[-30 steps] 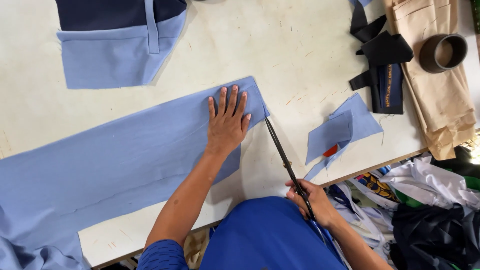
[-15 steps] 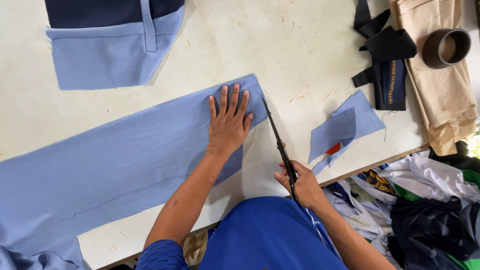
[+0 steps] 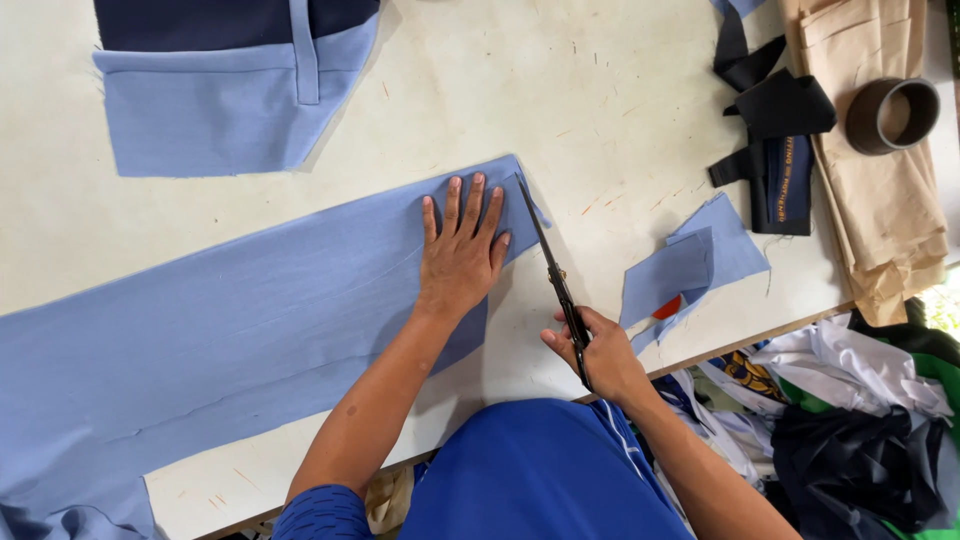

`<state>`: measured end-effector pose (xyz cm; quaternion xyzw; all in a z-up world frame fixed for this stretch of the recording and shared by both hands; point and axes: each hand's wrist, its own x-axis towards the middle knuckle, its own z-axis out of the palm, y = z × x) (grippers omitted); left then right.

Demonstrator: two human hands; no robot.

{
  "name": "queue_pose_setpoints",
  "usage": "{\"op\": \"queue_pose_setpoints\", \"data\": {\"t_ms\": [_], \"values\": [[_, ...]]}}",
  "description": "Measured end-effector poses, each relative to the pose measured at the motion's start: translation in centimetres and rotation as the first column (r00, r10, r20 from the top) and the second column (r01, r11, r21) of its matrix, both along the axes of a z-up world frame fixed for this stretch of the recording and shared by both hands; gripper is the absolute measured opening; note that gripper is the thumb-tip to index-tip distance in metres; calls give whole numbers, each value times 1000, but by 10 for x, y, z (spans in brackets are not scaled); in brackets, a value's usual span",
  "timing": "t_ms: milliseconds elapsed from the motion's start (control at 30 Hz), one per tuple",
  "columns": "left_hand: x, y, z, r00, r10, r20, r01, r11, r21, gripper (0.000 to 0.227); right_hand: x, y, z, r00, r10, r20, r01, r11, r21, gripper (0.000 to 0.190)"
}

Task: The person uses shears to cut a large piece of light blue fabric on a white table. They follow a pattern to cut out specific shapes, including a long strip and a larger garment piece, while occasionally adjusting the fabric's position.

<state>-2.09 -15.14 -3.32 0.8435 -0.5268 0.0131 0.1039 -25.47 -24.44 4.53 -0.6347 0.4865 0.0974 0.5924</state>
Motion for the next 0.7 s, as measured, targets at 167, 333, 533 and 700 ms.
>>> {"op": "queue_pose_setpoints", "data": {"t_ms": [167,333,533,700], "values": [[0,2,3,1000,0,-6,0,1000,10,62,3,4,-6,997,30,-70,-36,996,-86,37],[0,2,8,999,-9,-43,10,999,34,62,-14,0,-42,996,-93,-7,94,994,53,35],[0,1,10,997,7,-74,-3,998,57,61,13,-5,-22,1000,-18,1,18,998,54,46],[-1,2,10,996,16,-88,-11,998,57,61,-4,-6,-2,1000,18,-6,-18,998,54,46]]}}
